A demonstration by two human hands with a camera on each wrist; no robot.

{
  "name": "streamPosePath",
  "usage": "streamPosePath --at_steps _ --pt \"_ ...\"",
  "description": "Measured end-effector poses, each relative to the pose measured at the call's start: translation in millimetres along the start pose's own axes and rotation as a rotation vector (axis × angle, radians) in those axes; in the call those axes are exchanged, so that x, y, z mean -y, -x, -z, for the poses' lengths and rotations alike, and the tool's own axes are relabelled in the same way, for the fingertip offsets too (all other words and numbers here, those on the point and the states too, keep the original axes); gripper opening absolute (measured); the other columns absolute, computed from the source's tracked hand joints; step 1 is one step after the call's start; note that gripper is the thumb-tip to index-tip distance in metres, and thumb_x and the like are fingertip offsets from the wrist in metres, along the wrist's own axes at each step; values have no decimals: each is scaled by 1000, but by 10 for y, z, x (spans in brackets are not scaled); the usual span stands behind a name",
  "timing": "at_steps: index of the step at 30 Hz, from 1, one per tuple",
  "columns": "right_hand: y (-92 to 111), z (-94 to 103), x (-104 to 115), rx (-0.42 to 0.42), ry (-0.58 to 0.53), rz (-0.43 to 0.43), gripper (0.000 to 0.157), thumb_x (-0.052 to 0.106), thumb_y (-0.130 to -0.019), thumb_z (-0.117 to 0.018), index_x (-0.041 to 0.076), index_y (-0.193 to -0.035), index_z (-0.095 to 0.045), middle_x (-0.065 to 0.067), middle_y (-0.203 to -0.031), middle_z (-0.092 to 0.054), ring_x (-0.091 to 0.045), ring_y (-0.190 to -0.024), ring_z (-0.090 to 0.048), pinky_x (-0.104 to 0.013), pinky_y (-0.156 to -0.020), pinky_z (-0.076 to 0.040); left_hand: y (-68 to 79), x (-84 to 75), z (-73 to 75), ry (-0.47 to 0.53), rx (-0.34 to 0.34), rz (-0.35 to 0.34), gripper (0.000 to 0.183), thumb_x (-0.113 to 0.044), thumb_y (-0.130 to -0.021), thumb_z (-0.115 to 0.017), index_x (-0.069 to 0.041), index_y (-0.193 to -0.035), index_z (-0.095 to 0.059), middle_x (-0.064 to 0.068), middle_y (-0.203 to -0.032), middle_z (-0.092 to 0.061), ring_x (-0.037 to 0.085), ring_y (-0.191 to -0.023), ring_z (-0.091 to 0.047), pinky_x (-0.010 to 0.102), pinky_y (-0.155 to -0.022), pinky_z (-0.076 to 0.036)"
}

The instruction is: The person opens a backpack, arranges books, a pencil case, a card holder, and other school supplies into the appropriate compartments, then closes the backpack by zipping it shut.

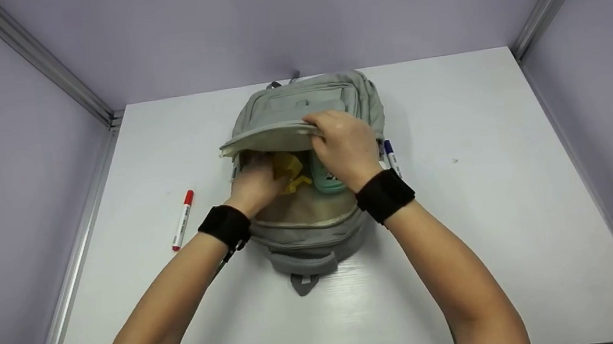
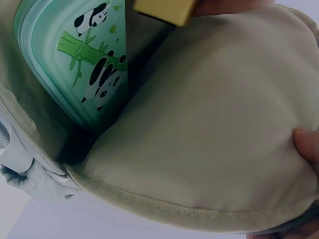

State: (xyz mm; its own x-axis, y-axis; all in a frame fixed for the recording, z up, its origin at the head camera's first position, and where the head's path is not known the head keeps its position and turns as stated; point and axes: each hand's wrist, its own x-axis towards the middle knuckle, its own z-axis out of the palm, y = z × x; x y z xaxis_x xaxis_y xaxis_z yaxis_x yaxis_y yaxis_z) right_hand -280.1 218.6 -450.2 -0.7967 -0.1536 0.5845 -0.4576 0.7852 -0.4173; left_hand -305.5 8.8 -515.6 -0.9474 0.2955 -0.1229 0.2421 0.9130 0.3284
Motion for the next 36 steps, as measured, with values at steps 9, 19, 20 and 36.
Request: streamPosePath --at_steps 9,19,20,36 --pt "4 -28 48 -2 -10 17 26 2 -92 -67 7 -116 -77 -10 -106 -76 -28 -98 -71 -45 -83 -56 -148 18 -126 0 -67 84 60 -51 -101 -58 1 -130 -64 21 -121 -64 37 -103 -67 48 -80 -58" --pt "-1 -33 74 10 -11 22 26 3 -94 -67 8 -117 -76 -10 -108 -75 -28 -100 -71 -45 -84 -56 -176 70 -184 107 -53 116 80 -52 -97 -65 5 -148 -43 25 -134 -53 39 -123 -56 48 -96 -52" --pt "-5 -32 71 10 -10 21 26 3 -94 -67 8 -117 -76 -10 -108 -75 -28 -100 -71 -45 -84 -56 -173 74 -178 127 -44 115 83 -53 -96 -67 6 -149 -41 25 -135 -52 40 -124 -55 48 -98 -51" --pt "199 53 12 34 -13 32 30 -2 -89 -69 7 -117 -75 -10 -108 -75 -28 -99 -70 -44 -82 -55 849 157 335 163 -310 -336 23 -23 -95 -72 -9 -114 -69 8 -115 -64 27 -106 -63 40 -87 -52"
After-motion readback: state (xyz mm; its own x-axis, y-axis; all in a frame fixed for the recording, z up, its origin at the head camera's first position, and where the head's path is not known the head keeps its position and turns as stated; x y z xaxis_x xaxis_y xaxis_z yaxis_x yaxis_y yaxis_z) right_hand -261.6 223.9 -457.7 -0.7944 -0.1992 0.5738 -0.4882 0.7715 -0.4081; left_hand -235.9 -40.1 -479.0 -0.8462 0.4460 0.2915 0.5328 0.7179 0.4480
